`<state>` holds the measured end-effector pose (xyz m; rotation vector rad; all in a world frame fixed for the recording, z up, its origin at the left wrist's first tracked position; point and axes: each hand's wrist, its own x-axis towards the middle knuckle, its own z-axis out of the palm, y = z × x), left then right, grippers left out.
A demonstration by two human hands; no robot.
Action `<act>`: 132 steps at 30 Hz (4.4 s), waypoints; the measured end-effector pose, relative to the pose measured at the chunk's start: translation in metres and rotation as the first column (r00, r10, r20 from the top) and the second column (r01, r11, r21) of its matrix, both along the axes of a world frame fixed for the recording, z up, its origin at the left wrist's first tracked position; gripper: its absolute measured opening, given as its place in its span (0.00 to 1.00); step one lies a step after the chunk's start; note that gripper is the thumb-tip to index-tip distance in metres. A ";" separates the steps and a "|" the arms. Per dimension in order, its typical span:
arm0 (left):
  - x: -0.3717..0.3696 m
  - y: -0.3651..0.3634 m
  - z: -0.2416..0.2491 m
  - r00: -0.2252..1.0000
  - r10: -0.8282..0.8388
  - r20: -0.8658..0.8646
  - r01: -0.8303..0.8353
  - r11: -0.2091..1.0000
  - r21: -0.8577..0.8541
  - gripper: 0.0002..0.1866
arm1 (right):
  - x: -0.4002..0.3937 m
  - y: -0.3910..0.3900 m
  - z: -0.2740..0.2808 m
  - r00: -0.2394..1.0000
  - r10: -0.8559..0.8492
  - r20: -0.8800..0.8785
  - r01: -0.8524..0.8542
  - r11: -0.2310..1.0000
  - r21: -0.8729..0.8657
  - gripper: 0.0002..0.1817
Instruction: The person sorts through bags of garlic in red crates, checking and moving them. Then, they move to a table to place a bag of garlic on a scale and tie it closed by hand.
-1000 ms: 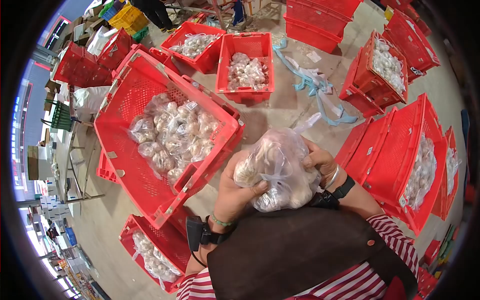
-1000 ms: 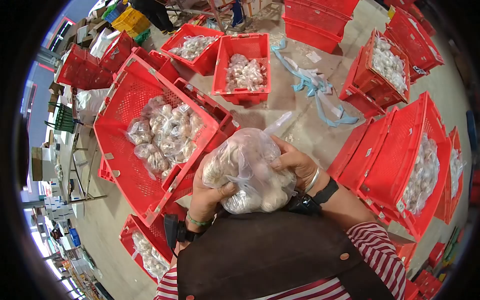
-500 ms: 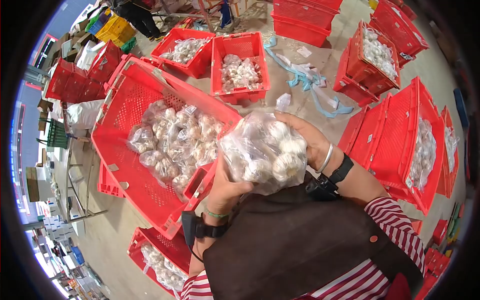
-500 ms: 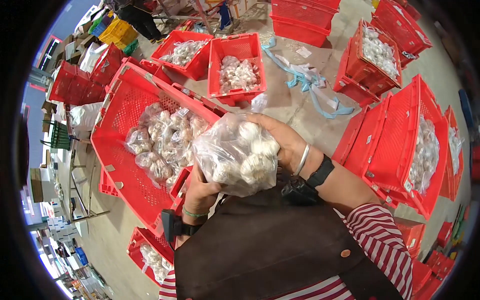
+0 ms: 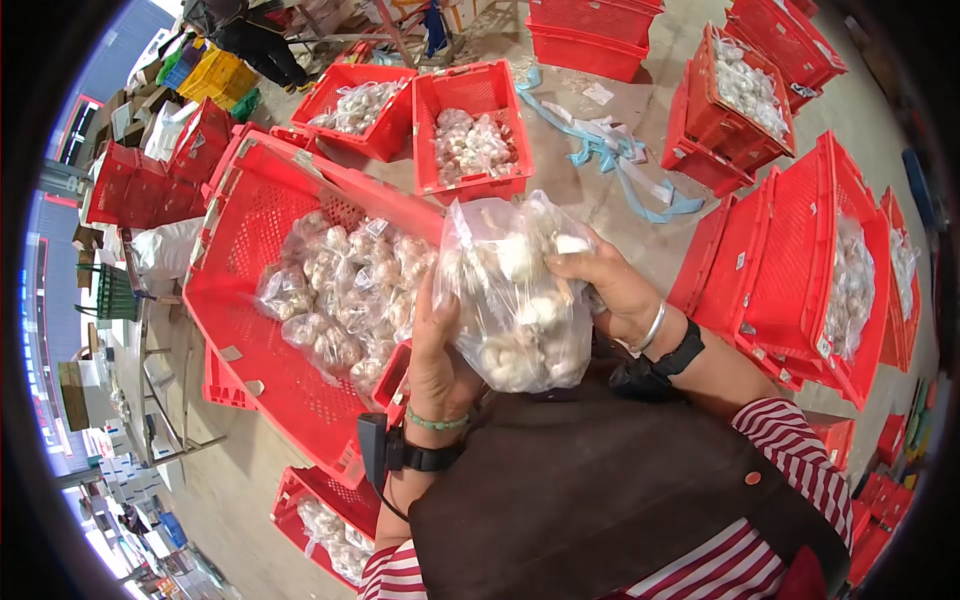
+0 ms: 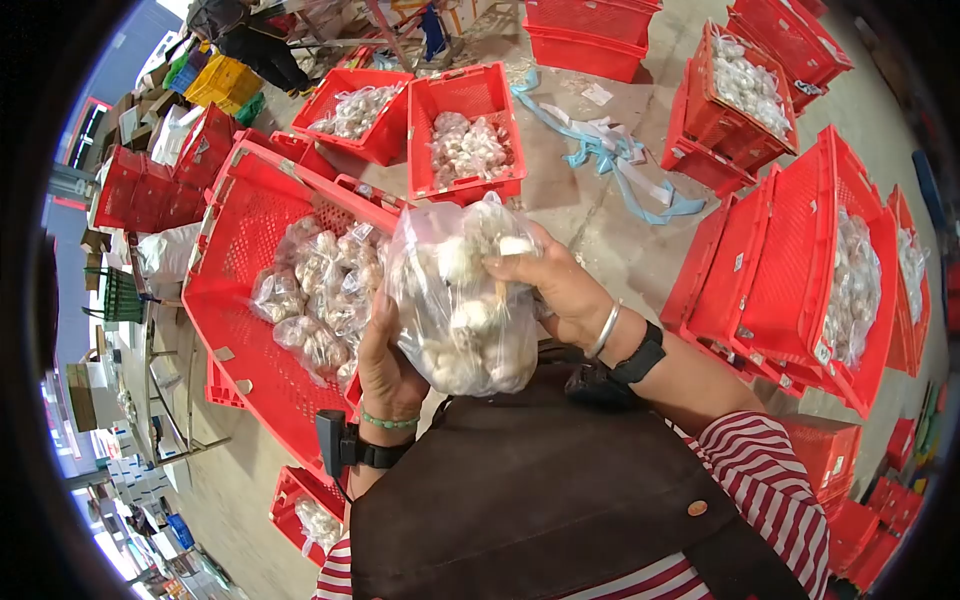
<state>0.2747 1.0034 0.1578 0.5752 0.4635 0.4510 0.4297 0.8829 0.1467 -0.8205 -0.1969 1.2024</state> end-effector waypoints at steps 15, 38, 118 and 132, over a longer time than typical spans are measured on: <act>0.012 -0.018 0.002 0.998 -0.041 -0.054 0.052 0.976 0.210 0.37 | 0.001 -0.012 0.003 0.984 -0.131 -0.123 0.136 0.990 0.039 0.25; 0.076 -0.099 0.160 0.395 -0.646 0.653 0.537 0.739 0.407 0.20 | 0.168 -0.398 0.015 -0.094 0.002 0.996 0.996 0.009 0.094 0.27; -0.236 0.173 -0.061 0.785 0.597 -0.169 -0.611 0.791 -0.043 0.09 | -0.230 0.539 -0.160 -0.311 0.416 0.855 -0.420 0.746 -0.516 0.14; -0.183 0.161 -0.009 0.854 0.492 -0.170 -0.051 0.403 0.914 0.56 | -0.120 0.288 0.114 0.382 0.807 0.450 -0.686 0.574 -0.448 0.12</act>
